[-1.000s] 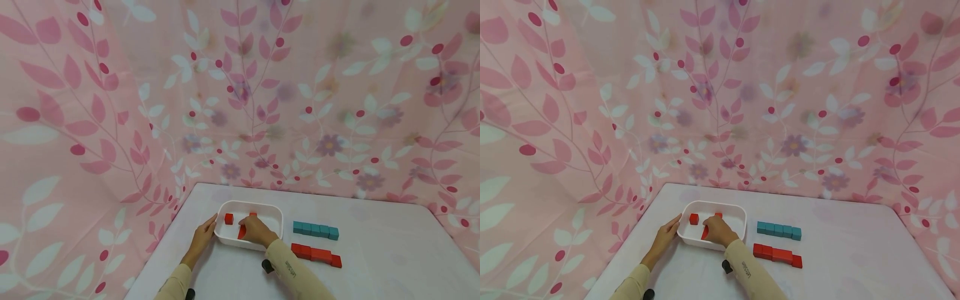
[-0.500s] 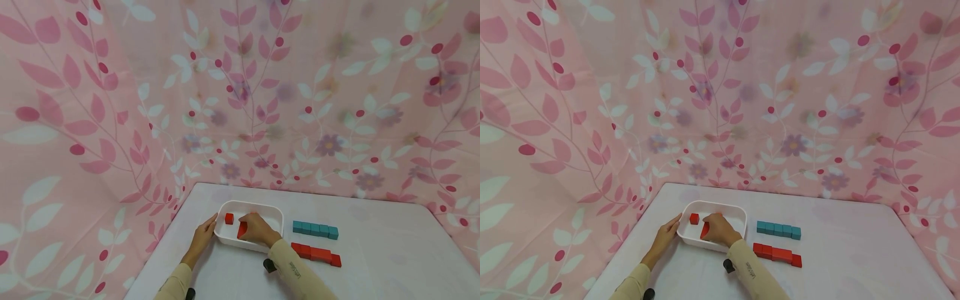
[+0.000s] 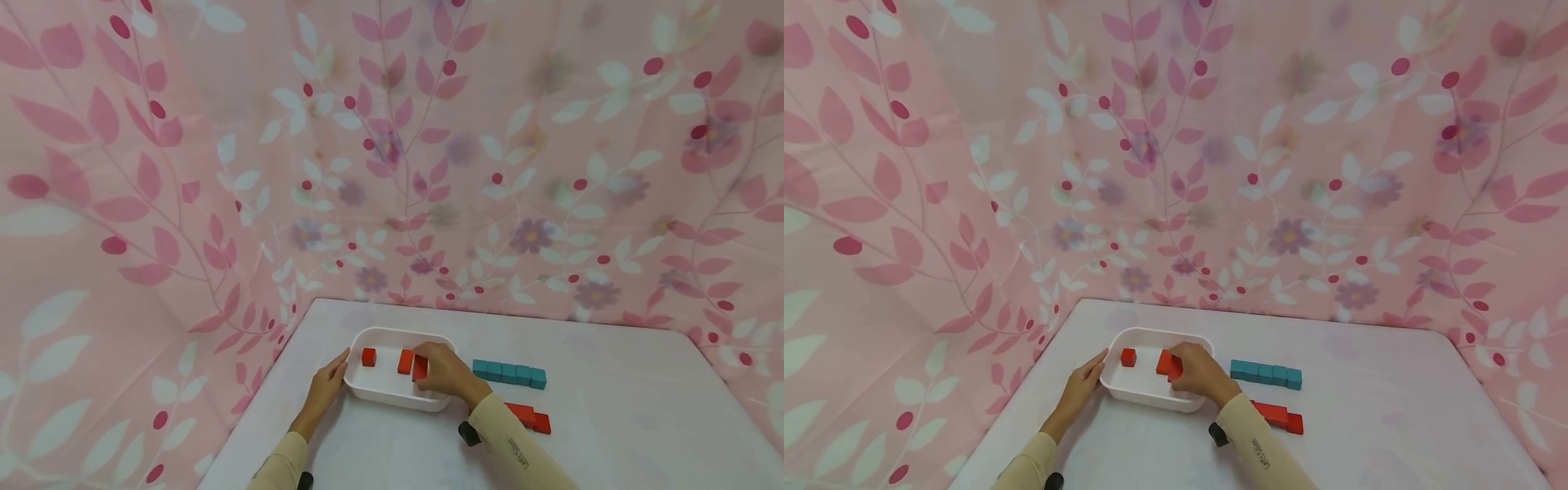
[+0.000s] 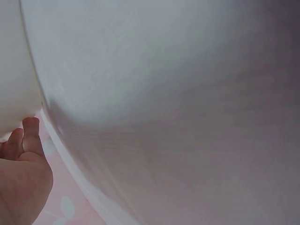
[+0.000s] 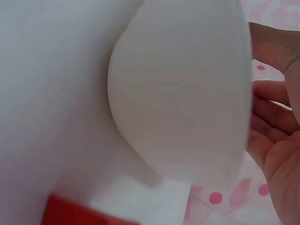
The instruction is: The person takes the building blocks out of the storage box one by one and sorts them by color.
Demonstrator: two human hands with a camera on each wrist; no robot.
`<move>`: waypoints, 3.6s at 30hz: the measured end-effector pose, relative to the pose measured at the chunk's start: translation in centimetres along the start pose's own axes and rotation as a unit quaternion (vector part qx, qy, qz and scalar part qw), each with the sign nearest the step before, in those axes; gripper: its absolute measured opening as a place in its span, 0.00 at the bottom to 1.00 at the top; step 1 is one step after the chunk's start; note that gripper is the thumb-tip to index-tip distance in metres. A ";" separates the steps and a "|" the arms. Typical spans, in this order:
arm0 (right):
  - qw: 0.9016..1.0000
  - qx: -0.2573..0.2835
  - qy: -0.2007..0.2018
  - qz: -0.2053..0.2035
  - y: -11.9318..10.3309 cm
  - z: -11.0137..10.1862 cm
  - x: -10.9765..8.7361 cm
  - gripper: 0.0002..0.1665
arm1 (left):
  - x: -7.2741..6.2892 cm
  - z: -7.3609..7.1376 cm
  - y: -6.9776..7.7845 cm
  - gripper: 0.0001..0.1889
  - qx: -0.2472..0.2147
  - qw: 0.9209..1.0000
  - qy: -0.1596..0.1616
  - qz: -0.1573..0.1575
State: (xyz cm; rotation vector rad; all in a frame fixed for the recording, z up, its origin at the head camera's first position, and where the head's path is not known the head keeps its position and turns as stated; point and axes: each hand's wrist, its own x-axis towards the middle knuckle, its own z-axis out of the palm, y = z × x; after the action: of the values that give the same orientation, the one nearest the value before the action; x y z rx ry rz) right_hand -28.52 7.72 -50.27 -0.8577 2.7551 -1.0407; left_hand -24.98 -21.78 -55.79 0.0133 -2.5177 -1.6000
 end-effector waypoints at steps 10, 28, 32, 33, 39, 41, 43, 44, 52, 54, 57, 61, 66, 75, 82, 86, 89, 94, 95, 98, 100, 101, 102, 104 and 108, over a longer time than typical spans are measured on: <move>0.999 -0.036 0.035 0.011 0.9 -4.6 -4.2 0.40 | 0.0 -0.1 0.2 0.21 -0.012 1.000 0.000 0.001; 0.996 -0.077 0.041 -0.019 2.9 -6.5 -11.2 0.32 | 0.0 -0.1 0.2 0.22 -0.017 1.000 -0.002 -0.009; 0.998 -0.057 0.023 -0.014 2.9 -5.9 -12.1 0.33 | 0.0 0.0 0.3 0.21 -0.018 1.000 0.001 -0.004; 0.999 -0.050 0.016 -0.013 2.9 -5.7 -12.3 0.33 | 0.0 0.0 0.3 0.21 -0.019 1.000 0.000 -0.005; 0.999 -0.023 -0.025 0.001 2.6 -4.6 -13.1 0.35 | 0.0 0.0 0.4 0.22 -0.022 1.000 -0.004 -0.009; 0.999 -0.023 -0.034 0.011 2.4 -4.2 -13.3 0.37 | 0.0 0.0 0.5 0.22 -0.021 1.000 -0.003 -0.008; 0.998 -0.030 -0.044 0.021 2.3 -3.8 -13.5 0.38 | 0.0 0.1 0.5 0.21 -0.017 1.000 -0.001 -0.009; 0.998 -0.032 -0.049 0.026 2.2 -3.6 -13.6 0.39 | 0.0 0.1 0.5 0.21 -0.012 1.000 -0.001 -0.009; 0.997 -0.041 -0.058 0.038 2.6 -2.5 -14.1 0.41 | 0.0 0.1 0.3 0.21 -0.019 1.000 0.001 -0.012; 0.997 -0.038 -0.062 0.038 2.7 -2.3 -14.1 0.42 | 0.0 0.1 0.3 0.21 -0.022 1.000 0.000 -0.014; 0.996 -0.033 -0.068 0.038 3.0 -1.9 -14.1 0.40 | 0.0 0.1 0.2 0.22 -0.020 1.000 -0.001 -0.010; 0.995 -0.017 -0.082 0.045 3.3 -1.3 -14.2 0.38 | 0.1 0.2 0.0 0.22 -0.021 1.000 -0.002 -0.014; 0.994 -0.012 -0.087 0.059 3.5 -0.9 -14.6 0.39 | 0.2 0.2 -0.3 0.22 -0.017 1.000 -0.003 -0.014; 0.994 -0.018 -0.089 0.052 3.5 -0.8 -14.6 0.38 | 0.2 0.1 -0.1 0.22 -0.011 1.000 0.001 -0.013; 0.994 -0.013 -0.088 0.056 3.3 -0.8 -14.6 0.41 | 0.0 0.1 0.0 0.22 -0.011 1.000 0.001 -0.012; 0.995 -0.017 -0.085 0.052 3.0 -1.0 -14.6 0.43 | 0.0 0.1 -0.1 0.21 -0.016 1.000 0.001 -0.012; 0.995 -0.027 -0.081 0.042 2.7 -1.2 -14.5 0.42 | 0.0 0.1 -0.1 0.21 -0.016 1.000 0.003 -0.011; 0.996 -0.042 -0.076 0.012 1.6 -2.1 -13.7 0.37 | 0.0 0.1 -0.1 0.22 -0.013 1.000 0.001 -0.017; 0.996 -0.040 -0.073 0.008 1.3 -2.3 -13.4 0.36 | 0.0 0.1 -0.1 0.22 -0.012 1.000 0.001 -0.019; 0.998 -0.024 -0.060 0.001 0.4 -3.1 -12.6 0.35 | 0.0 0.2 -0.1 0.21 -0.010 1.000 0.000 -0.016; 0.999 -0.012 -0.049 -0.010 -0.1 -3.6 -12.0 0.35 | 0.0 0.2 -0.1 0.21 -0.010 1.000 0.000 -0.016; 0.999 -0.009 -0.041 -0.018 -0.4 -3.8 -11.6 0.34 | 0.0 0.1 -0.1 0.21 -0.012 1.000 -0.001 -0.017; 0.999 -0.010 -0.034 -0.024 -0.6 -4.0 -11.2 0.33 | 0.0 0.1 -0.1 0.21 -0.013 1.000 -0.001 -0.017; 0.999 -0.023 -0.016 -0.037 -0.9 -4.2 -10.3 0.32 | 0.1 0.1 -0.2 0.21 -0.012 1.000 0.000 -0.013; 0.998 -0.044 0.011 -0.034 -1.3 -4.2 -8.7 0.32 | 0.1 0.1 -0.2 0.21 -0.012 1.000 0.000 -0.025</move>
State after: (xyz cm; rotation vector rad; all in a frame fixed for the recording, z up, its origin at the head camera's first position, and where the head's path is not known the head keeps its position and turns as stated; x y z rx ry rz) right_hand -21.65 13.91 -47.30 -0.9649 2.8277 -0.9515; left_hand -25.07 -21.74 -56.04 0.0725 -2.5175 -1.6484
